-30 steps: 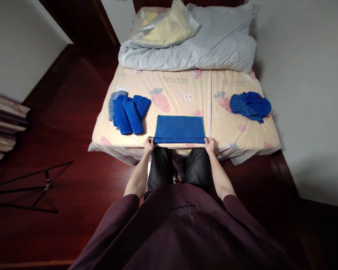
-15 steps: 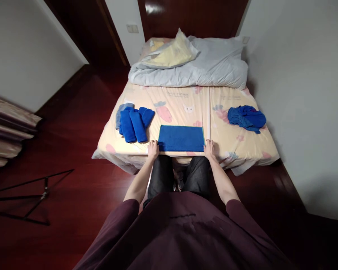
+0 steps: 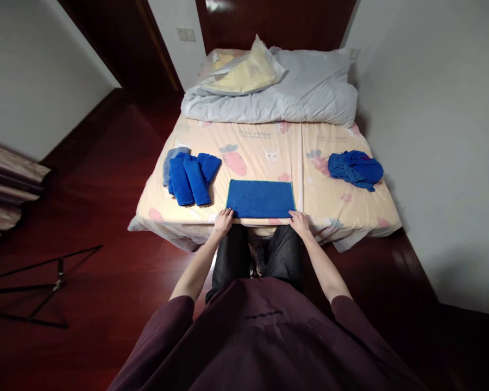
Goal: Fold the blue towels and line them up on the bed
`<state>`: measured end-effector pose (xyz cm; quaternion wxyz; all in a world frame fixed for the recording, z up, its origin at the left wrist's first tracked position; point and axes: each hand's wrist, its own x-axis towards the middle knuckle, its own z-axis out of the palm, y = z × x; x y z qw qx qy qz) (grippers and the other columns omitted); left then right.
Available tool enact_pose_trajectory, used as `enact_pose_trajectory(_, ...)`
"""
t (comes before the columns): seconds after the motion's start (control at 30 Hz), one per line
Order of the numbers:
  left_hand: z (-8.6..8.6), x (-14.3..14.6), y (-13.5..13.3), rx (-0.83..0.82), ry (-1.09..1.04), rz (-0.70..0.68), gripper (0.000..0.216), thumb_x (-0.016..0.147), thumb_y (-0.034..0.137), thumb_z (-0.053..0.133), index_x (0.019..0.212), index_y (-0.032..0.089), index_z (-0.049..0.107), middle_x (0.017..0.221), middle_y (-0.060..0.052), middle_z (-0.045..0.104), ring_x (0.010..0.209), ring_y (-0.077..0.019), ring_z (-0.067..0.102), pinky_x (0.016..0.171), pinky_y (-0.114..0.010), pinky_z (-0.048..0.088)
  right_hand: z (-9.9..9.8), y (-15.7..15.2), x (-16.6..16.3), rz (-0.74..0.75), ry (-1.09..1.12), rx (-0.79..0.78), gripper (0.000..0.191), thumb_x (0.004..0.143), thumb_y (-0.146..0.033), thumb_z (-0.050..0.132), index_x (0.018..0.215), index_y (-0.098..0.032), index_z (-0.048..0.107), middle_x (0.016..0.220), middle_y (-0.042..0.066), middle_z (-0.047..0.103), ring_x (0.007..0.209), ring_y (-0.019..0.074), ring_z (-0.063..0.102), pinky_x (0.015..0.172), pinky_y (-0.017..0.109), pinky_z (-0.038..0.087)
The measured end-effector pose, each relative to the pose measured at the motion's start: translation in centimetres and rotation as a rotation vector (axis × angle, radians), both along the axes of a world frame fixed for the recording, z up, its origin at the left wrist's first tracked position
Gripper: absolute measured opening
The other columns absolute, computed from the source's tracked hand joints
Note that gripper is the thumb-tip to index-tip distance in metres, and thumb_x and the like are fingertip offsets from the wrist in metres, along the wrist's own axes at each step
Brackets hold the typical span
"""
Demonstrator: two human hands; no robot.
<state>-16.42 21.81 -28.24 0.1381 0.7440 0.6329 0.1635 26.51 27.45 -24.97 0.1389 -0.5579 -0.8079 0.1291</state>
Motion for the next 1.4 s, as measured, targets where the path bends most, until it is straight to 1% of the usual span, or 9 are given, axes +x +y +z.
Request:
enact_pose_trajectory(0.2, 0.0, 0.3, 1.6, -0.037, 0.027, -0.020, 0.054, 0.088, 0.011, 0.052, 0.140, 0.011, 0.065, 0.129, -0.029, 0.067, 0.130, -0.0436, 0.059, 0.119, -0.064, 0.037, -0.1, 2.2, -1.4, -0.038, -0.102, -0.065, 0.046, 0.096, -0.005, 0.053, 0.133, -0.018, 0.076, 0.128, 0.020, 0.074, 0.125, 0.0339, 0.064, 0.112, 0.048, 0.044)
enact_pose_trajectory(0.4, 0.4, 0.5, 3.3, -0.036, 0.044, 0.027, 0.049, 0.094, 0.013, 0.047, 0.139, 0.016, 0.066, 0.114, -0.024, 0.070, 0.126, -0.0420, 0.059, 0.113, -0.062, 0.039, -0.5, 2.9, -2.3, -0.061, -0.116, -0.046, 0.038, 0.100, -0.010, 0.049, 0.122, -0.020, 0.079, 0.122, 0.020, 0.071, 0.121, 0.0352, 0.060, 0.108, 0.051, 0.044)
enact_pose_trajectory(0.63, 1.7, -1.7, 1.1, -0.054, 0.020, -0.009, 0.036, 0.091, 0.013, 0.052, 0.118, 0.021, 0.075, 0.111, -0.020, 0.072, 0.122, -0.0378, 0.060, 0.111, -0.053, 0.043, 0.1, 2.2, -0.3, 0.055, -0.101, -0.043, 0.033, 0.093, -0.010, 0.061, 0.117, -0.020, 0.081, 0.118, 0.017, 0.073, 0.122, 0.0320, 0.060, 0.112, 0.046, 0.047)
enact_pose_trajectory(0.77, 1.8, -2.9, -0.9, -0.060, -0.179, 0.079, 0.032, 0.084, 0.013, 0.057, 0.105, 0.023, 0.078, 0.105, -0.016, 0.075, 0.119, -0.0356, 0.063, 0.111, -0.050, 0.047, -0.1, 1.2, 1.3, 0.100, 0.071, -0.069, 0.031, 0.083, -0.008, 0.067, 0.107, -0.021, 0.083, 0.112, 0.012, 0.075, 0.119, 0.0293, 0.065, 0.113, 0.046, 0.049)
enact_pose_trajectory(0.93, 1.6, -2.7, -1.1, -0.059, -0.327, 0.204, 0.035, 0.076, 0.013, 0.057, 0.102, 0.019, 0.079, 0.108, -0.014, 0.078, 0.116, -0.0331, 0.067, 0.109, -0.047, 0.052, -0.5, 0.3, 1.7, -0.059, 0.400, -0.086, 0.043, 0.073, -0.005, 0.055, 0.100, -0.022, 0.084, 0.112, 0.008, 0.079, 0.113, 0.0242, 0.071, 0.111, 0.044, 0.054)
enact_pose_trajectory(1.07, 1.7, -2.3, -0.7, -0.070, -0.421, 0.267, 0.033, 0.077, 0.020, 0.059, 0.104, 0.018, 0.078, 0.109, -0.012, 0.079, 0.103, -0.0293, 0.073, 0.101, -0.044, 0.057, -0.4, 0.2, 0.9, -0.163, 0.487, -0.077, 0.042, 0.072, -0.008, 0.054, 0.100, -0.021, 0.083, 0.114, 0.009, 0.081, 0.116, 0.0250, 0.071, 0.113, 0.044, 0.053)
enact_pose_trajectory(1.17, 2.0, -2.4, -0.7, -0.085, -0.479, 0.300, 0.030, 0.080, 0.029, 0.061, 0.104, 0.019, 0.077, 0.104, -0.010, 0.080, 0.093, -0.0266, 0.074, 0.092, -0.040, 0.060, -0.6, 0.4, 0.9, -0.244, 0.546, -0.094, 0.034, 0.076, -0.016, 0.057, 0.099, -0.020, 0.081, 0.110, 0.010, 0.081, 0.102, 0.0250, 0.073, 0.106, 0.043, 0.056)
enact_pose_trajectory(1.27, 2.1, -3.1, -1.0, -0.090, -0.517, 0.334, 0.027, 0.080, 0.034, 0.062, 0.099, 0.019, 0.074, 0.099, -0.010, 0.079, 0.090, -0.0252, 0.072, 0.086, -0.037, 0.060, -1.1, 0.6, 1.6, -0.298, 0.653, -0.157, 0.025, 0.080, -0.030, 0.064, 0.097, -0.019, 0.078, 0.094, 0.007, 0.079, 0.082, 0.0229, 0.070, 0.092, 0.040, 0.059)
enact_pose_trajectory(1.4, 2.2, -3.8, -1.3, -0.093, -0.548, 0.370, 0.025, 0.080, 0.039, 0.066, 0.094, 0.019, 0.070, 0.086, -0.007, 0.073, 0.078, -0.0210, 0.066, 0.078, -0.033, 0.057, -2.0, 0.7, 2.6, -0.301, 0.736, -0.214, 0.033, 0.079, -0.052, 0.072, 0.086, -0.019, 0.071, 0.077, 0.003, 0.073, 0.073, 0.0216, 0.067, 0.078, 0.035, 0.059)
